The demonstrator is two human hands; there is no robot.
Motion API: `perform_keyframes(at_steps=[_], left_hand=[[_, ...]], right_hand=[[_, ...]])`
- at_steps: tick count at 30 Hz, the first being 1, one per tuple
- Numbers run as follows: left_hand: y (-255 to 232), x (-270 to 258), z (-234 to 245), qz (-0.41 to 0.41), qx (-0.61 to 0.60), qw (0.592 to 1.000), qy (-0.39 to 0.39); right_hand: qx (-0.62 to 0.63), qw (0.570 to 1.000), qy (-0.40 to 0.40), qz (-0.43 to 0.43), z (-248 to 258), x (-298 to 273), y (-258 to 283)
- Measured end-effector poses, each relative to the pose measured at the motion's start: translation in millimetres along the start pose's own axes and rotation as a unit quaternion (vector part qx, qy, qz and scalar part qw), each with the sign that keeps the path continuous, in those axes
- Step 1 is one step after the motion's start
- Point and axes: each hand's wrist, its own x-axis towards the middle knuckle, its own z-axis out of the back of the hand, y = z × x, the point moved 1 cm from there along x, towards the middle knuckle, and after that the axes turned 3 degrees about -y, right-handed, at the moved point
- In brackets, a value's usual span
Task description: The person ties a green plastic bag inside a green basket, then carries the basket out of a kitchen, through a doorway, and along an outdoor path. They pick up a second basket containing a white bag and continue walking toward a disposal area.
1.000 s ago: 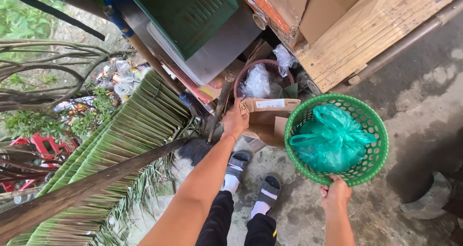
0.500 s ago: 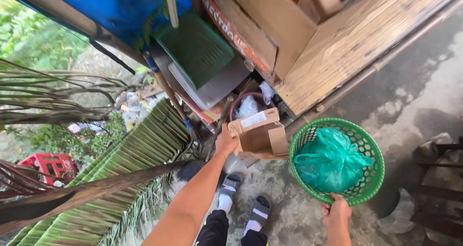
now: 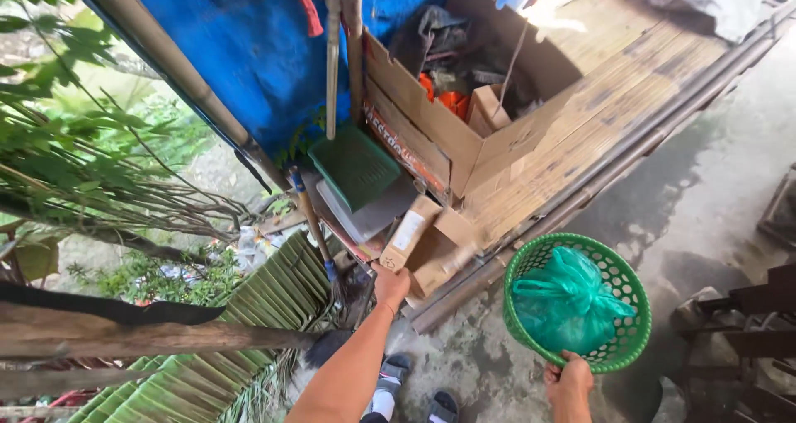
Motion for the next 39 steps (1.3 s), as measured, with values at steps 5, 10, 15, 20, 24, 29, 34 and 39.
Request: perform_keyframes(at_steps=[5,10,15,20,24,29,34,39], left_hand=[[-48.6,-40.2,10.0,0.02,-0.108,0.994,0.007],[-81.4,-75.9,6.5,-0.035,-0.107,0.992,0.054],[-158.2,-127.2,59.2,-0.009,-0.136,0.981,0.139],[-191.3,-97.9,49.6,-0.161,-0.185,0.965,0.094],[-257.2,-110.6,81.5,-0.204,-0.219,0.949,0.102],[-308.5,-69.6,55.0,-0.25,-0.196,0.942,0.106],[-366.1,-32.9,50.6,-0.176,-0.256,0.944,0.113],[-373.6,70.7,-44.0,-0.147,-0.349,0.923,0.069]], right_hand=[[-0.003,1.0,-0.003,0.026,-31.4,-54.7,22.8],[-0.021,0.999,-0.027,0.031,-48.2,-90.9,28.6],[0.022,0.999,0.041,-0.005,-54.7,-88.7,38.8],[0.044,0.998,0.047,0.021,-69.6,-105.9,60.5],[0.043,0.996,0.053,0.049,-90.9,-116.2,69.9],[0.013,0.997,0.031,0.073,-121.0,-151.5,91.2],[0.018,0.996,0.047,0.075,-142.2,-174.8,112.5],[-0.002,0.995,0.053,0.08,-162.1,-200.1,115.5]])
